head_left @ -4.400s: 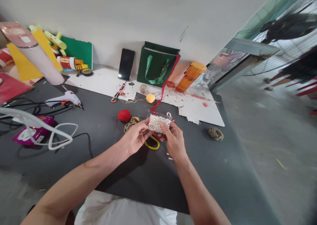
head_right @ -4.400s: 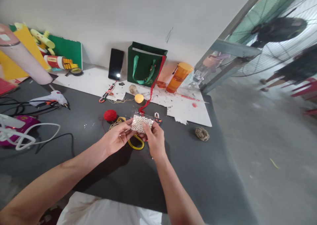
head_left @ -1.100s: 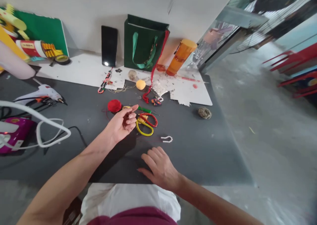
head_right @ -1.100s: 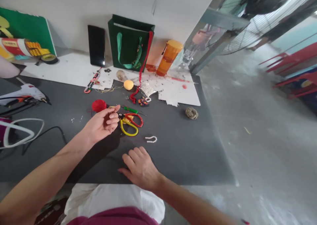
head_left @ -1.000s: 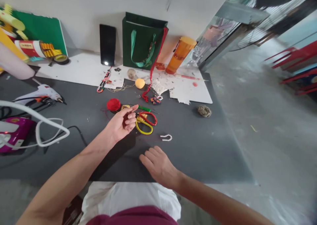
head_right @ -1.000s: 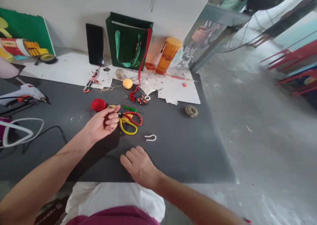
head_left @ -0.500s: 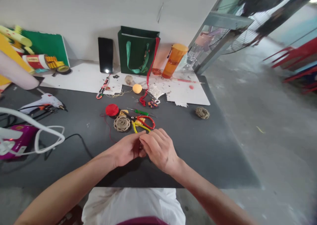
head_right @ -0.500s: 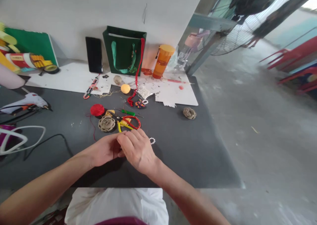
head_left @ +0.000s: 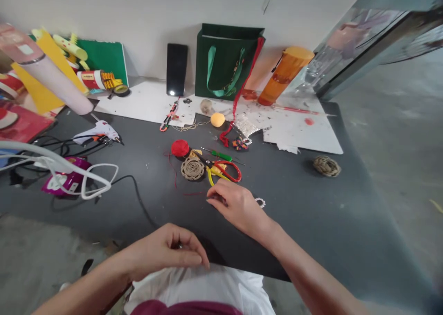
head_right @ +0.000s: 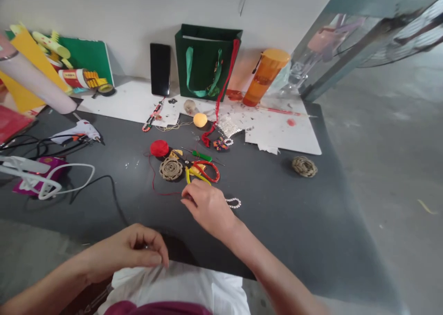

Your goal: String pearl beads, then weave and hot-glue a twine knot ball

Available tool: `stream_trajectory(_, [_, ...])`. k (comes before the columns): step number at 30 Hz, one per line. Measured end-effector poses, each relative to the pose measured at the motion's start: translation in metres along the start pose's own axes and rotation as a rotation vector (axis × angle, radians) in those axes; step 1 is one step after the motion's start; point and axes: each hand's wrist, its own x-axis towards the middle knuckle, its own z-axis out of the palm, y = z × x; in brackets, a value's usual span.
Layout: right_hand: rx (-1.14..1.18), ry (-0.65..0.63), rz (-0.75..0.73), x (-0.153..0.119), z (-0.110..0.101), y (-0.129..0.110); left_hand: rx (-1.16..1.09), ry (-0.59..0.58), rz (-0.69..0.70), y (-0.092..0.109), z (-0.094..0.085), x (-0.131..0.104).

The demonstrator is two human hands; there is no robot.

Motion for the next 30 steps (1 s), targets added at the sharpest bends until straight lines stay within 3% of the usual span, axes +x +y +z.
stream_trajectory(4, [-0.175, -0.008, 0.013, -0.001, 0.011, -0.004, 0.016, 0.236, 0.042, -0.002, -0.010, 0.003])
stream_trajectory(6, [-0.239, 0.002, 0.007, -0.001, 0.015, -0.005, 0.001, 0.284, 0.066, -0.002, -0.012, 0.005])
stream_trajectory(9, [-0.236, 0.004, -0.035, -0.003, 0.016, -0.007, -0.104, 0.217, 0.046, -0.003, -0.010, 0.006])
stream_trajectory(12, [-0.076, 0.013, -0.037, -0.012, 0.012, -0.009, -0.250, 0.120, -0.004, -0.006, -0.004, 0.010])
stream_trajectory(18, [0.217, -0.030, 0.026, -0.037, -0.001, -0.021, -0.542, 0.096, -0.033, -0.011, 0.009, 0.028])
stream_trajectory(24, [0.267, -0.040, -0.035, -0.051, -0.005, -0.031, -0.711, 0.166, 0.066, -0.012, 0.020, 0.045])
stream_trajectory(30, [0.232, -0.060, 0.025, -0.061, -0.003, -0.021, -0.846, 0.321, 0.165, -0.002, 0.001, 0.040])
